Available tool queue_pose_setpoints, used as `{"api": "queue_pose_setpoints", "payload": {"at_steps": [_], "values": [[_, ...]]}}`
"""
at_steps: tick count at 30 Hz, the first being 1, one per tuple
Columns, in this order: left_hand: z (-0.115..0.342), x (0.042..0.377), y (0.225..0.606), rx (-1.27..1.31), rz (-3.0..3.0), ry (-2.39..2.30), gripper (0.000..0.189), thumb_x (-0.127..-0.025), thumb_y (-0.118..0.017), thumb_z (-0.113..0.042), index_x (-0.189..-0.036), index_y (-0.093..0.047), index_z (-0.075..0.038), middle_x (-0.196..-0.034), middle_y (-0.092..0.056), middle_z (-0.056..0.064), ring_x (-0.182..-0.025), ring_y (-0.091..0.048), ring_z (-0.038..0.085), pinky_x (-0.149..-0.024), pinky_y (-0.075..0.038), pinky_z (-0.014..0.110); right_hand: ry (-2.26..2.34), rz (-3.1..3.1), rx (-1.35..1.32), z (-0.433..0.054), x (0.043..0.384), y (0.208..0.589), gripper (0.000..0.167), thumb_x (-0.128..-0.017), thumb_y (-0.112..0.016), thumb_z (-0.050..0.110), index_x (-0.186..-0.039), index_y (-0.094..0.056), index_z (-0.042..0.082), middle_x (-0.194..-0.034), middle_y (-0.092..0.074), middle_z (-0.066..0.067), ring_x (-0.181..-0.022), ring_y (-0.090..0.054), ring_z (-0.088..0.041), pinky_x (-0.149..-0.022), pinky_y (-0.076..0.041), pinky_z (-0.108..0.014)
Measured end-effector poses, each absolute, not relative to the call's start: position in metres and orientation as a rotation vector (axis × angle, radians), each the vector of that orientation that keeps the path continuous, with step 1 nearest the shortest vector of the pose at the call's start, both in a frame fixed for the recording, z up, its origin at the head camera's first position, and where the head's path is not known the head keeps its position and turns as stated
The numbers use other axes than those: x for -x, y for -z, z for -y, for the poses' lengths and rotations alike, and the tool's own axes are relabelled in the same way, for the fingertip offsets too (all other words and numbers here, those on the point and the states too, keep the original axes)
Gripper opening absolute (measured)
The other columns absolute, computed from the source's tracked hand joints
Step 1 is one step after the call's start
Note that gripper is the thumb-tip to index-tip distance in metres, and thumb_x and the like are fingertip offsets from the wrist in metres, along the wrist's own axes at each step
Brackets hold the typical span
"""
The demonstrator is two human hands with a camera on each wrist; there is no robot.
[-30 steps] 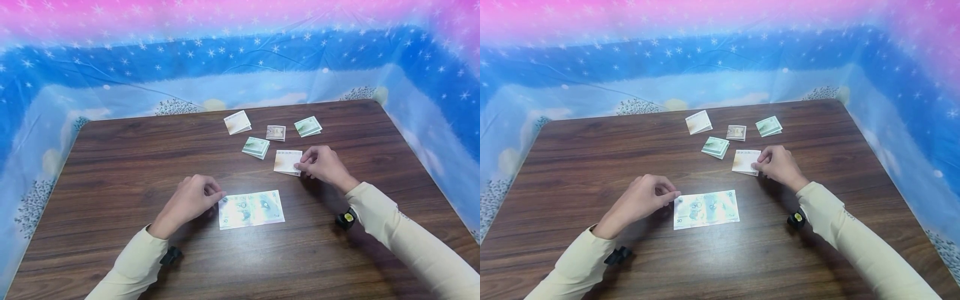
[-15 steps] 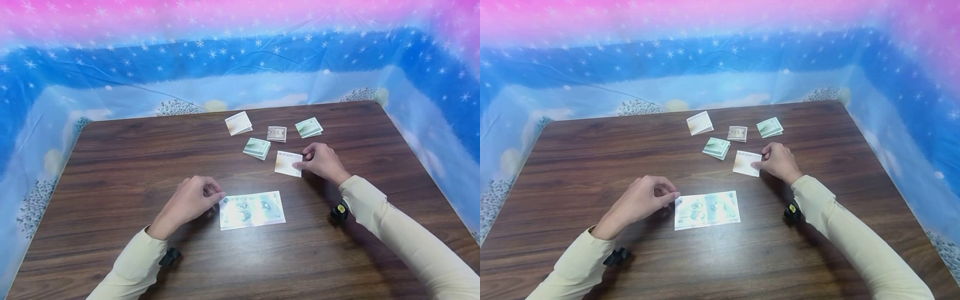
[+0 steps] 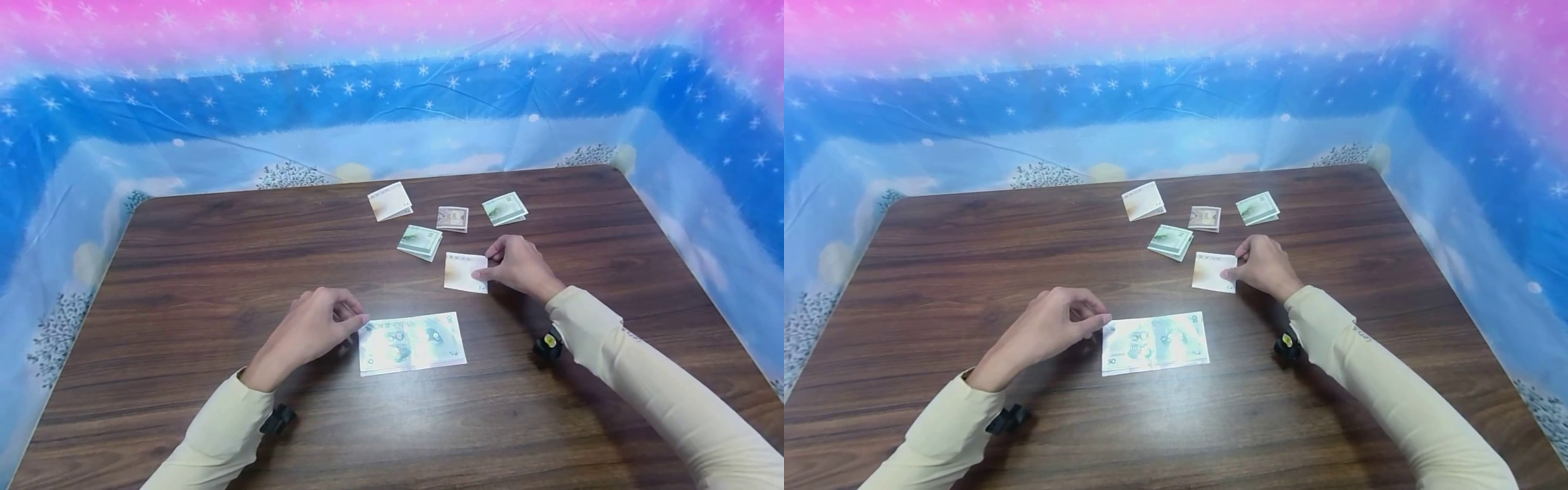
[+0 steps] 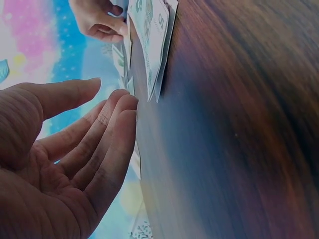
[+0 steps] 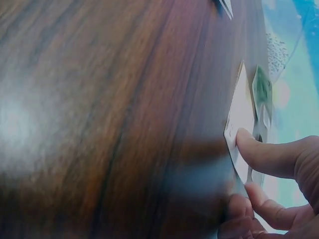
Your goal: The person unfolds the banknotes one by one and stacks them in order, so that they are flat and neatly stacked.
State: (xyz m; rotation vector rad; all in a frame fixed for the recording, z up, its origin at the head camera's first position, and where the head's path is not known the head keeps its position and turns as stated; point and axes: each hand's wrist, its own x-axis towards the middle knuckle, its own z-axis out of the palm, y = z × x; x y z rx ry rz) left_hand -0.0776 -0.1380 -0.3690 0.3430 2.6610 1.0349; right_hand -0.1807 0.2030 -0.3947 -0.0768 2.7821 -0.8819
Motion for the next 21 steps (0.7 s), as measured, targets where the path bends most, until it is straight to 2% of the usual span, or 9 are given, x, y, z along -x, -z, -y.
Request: {"api": "queue_pose_setpoints", "payload": {"at_steps": [7, 14, 17, 21], "values": [[0.136, 0.079, 0.369, -0.349, -2.672, -1.021, 0.011, -0.095, -0.073, -0.020, -0.100, -0.075, -0.010, -0.081, -0.073, -0.004, -0.062, -0.067, 0.011, -0.069, -0.051, 0.034, 0.915, -2.793, 0.103, -0.196, 0.182, 0.394, 0.042, -0.078, -0.087, 0.020, -0.104, -0.062, -0.002, -0.101, -0.068, -0.015, -0.092, -0.064, -0.029, -0.087, -0.049, -0.044], [0.134, 0.079, 0.367, -0.349, -2.659, -1.035, 0.012, -0.095, -0.073, -0.019, -0.101, -0.074, -0.009, -0.081, -0.074, -0.003, -0.060, -0.066, 0.011, -0.070, -0.051, 0.034, 0.959, -2.769, 0.111, -0.188, 0.183, 0.395, 0.041, -0.080, -0.086, 0.016, -0.106, -0.059, -0.002, -0.093, -0.069, -0.014, -0.085, -0.064, -0.027, -0.083, -0.048, -0.042], [0.132, 0.079, 0.367, -0.354, -2.669, -1.026, 0.011, -0.095, -0.073, -0.019, -0.101, -0.075, -0.010, -0.081, -0.073, -0.005, -0.064, -0.065, 0.009, -0.072, -0.052, 0.035, 0.999, -2.748, 0.109, -0.186, 0.183, 0.396, 0.040, -0.081, -0.085, 0.014, -0.108, -0.061, -0.002, -0.090, -0.069, -0.013, -0.080, -0.064, -0.024, -0.078, -0.048, -0.038], [0.129, 0.081, 0.366, -0.382, -2.689, -1.025, 0.009, -0.095, -0.073, -0.021, -0.100, -0.075, -0.013, -0.083, -0.072, -0.008, -0.074, -0.064, 0.007, -0.079, -0.052, 0.038, 1.173, -2.620, 0.082, -0.184, 0.183, 0.395, 0.034, -0.084, -0.081, 0.007, -0.109, -0.063, -0.008, -0.086, -0.066, -0.012, -0.071, -0.063, -0.017, -0.068, -0.055, -0.031]]}}
